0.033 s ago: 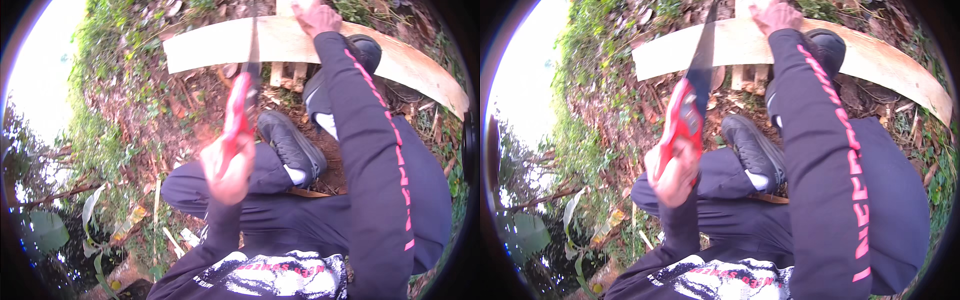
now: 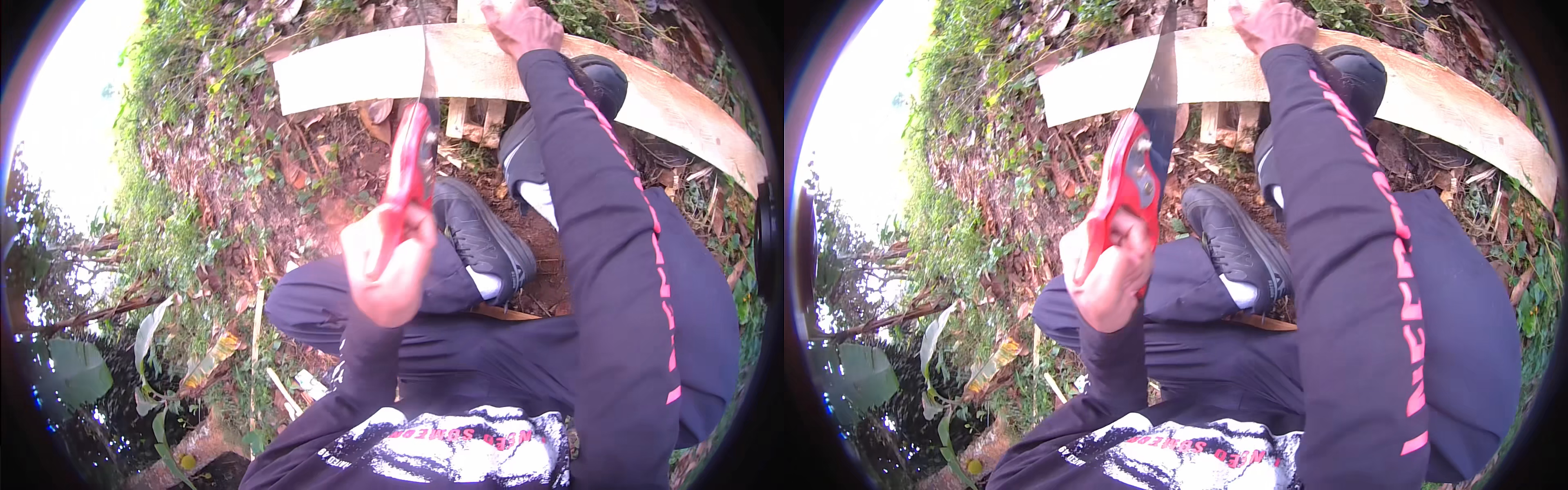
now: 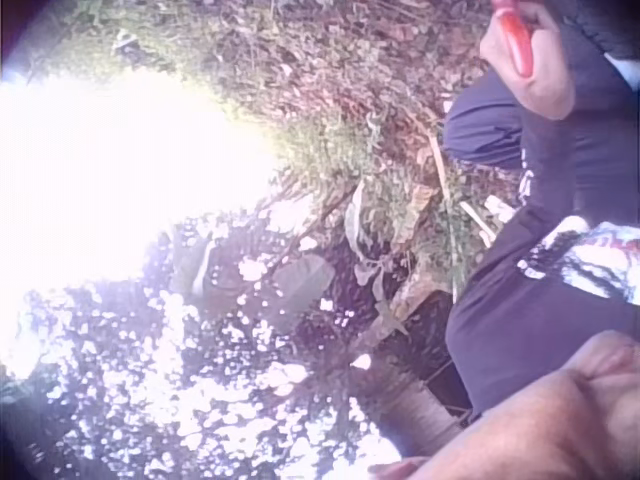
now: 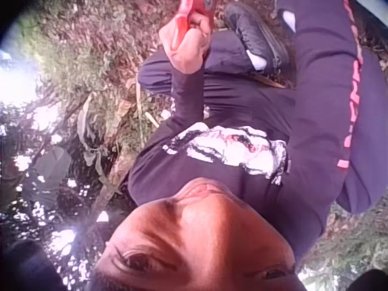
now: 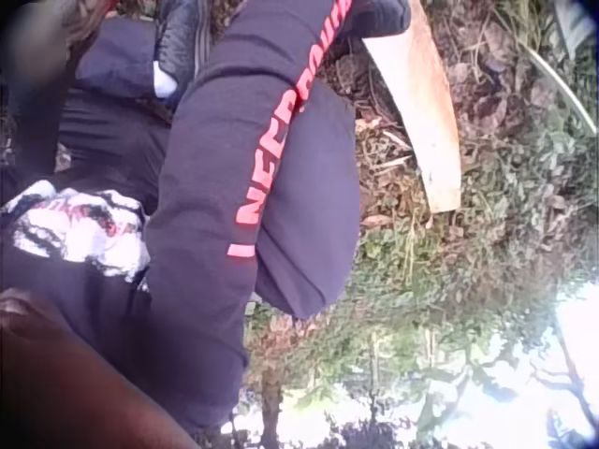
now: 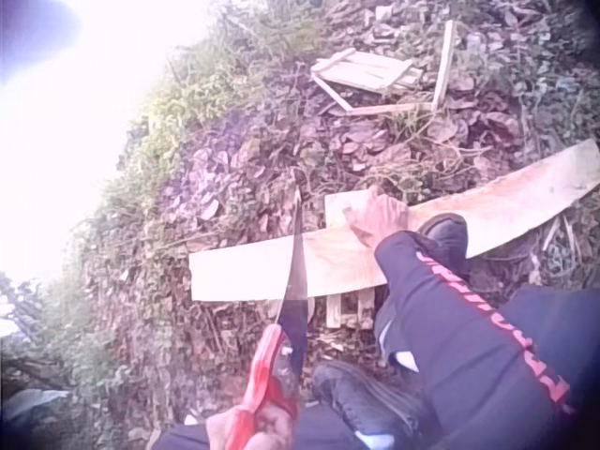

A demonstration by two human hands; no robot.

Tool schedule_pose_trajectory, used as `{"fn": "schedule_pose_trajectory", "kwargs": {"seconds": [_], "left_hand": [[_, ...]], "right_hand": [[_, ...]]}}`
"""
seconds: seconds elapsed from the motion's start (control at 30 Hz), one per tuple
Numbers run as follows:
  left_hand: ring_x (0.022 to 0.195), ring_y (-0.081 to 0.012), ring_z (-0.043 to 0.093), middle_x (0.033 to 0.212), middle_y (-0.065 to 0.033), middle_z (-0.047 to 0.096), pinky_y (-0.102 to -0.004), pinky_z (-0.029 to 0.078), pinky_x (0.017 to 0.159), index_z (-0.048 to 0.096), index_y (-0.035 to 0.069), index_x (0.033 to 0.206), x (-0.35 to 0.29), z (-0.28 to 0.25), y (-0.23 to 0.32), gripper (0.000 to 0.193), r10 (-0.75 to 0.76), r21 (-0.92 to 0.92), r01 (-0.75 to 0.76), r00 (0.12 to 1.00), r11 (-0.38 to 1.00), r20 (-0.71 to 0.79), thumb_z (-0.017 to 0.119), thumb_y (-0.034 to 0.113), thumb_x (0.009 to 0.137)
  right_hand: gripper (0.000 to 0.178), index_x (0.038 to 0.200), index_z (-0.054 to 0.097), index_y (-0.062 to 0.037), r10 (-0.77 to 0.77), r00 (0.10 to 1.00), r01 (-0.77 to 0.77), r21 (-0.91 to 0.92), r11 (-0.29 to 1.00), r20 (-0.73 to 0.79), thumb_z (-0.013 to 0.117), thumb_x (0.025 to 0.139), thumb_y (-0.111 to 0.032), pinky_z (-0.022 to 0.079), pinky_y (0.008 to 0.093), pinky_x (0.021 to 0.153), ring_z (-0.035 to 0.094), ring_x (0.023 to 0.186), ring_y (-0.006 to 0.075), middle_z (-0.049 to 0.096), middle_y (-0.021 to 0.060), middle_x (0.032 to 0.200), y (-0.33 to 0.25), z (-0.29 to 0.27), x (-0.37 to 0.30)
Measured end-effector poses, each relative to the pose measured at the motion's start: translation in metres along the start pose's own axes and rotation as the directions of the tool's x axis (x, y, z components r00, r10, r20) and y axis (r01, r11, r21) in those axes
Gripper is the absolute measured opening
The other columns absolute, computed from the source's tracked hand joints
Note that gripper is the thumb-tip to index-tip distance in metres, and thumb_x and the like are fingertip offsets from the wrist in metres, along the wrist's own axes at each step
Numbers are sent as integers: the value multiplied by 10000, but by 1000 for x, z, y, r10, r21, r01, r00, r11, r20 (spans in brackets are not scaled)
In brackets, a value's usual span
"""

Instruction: The person sits on the ground and uses a red hand saw to cut a long wooden plank resting on a small wooden support. The person holds the plank with one hand and saws back and forth with the other, gradually cutting through the wood.

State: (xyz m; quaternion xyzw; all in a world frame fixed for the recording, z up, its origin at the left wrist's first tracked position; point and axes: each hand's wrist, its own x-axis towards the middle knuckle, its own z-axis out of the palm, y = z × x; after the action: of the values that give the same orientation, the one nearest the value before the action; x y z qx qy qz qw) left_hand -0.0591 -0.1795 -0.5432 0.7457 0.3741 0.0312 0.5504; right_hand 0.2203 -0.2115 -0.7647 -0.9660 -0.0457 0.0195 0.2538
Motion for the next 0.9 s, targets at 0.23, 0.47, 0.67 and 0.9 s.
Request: {"fn": "schedule_pose_trajectory", "kwargs": {"seconds": [0.23,0.47,0.67,0.9], "left_hand": [[529,-46,462,593,11,515,-202,342,486,570,-10,679,-62,-35,-8,97,28,-114,-32,999,993,-42,493,-62,708],[557,-240,554,739,-119,586,-320,384,471,591,-30,813,22,-8,-30,71,450,645,-421,883,637,132,608,-80,766],[571,-134,569,724,-104,657,-271,457,564,642,-59,812,-28,-22,3,89,91,-144,-79,993,986,77,553,-55,810],[625,-274,576,772,-146,588,-351,444,528,626,-34,879,32,21,-7,174,525,704,-505,823,499,218,602,-61,709]], "right_hand": [[727,1199,520,24,-37,999,38,-41,998,16,478,828,-600,499,437,798,666,867,334,670,231,921,7,-11,3],[707,1167,543,-1,-25,998,26,-18,1000,60,479,826,-617,511,389,764,682,854,284,682,202,947,-2,-20,-2],[698,1209,517,6,41,995,-43,25,999,94,419,857,-589,497,434,790,670,856,326,661,243,912,20,-18,15],[693,1197,540,25,-20,997,18,18,1000,71,442,852,-567,501,444,796,671,863,344,665,253,937,13,-17,14]]}}
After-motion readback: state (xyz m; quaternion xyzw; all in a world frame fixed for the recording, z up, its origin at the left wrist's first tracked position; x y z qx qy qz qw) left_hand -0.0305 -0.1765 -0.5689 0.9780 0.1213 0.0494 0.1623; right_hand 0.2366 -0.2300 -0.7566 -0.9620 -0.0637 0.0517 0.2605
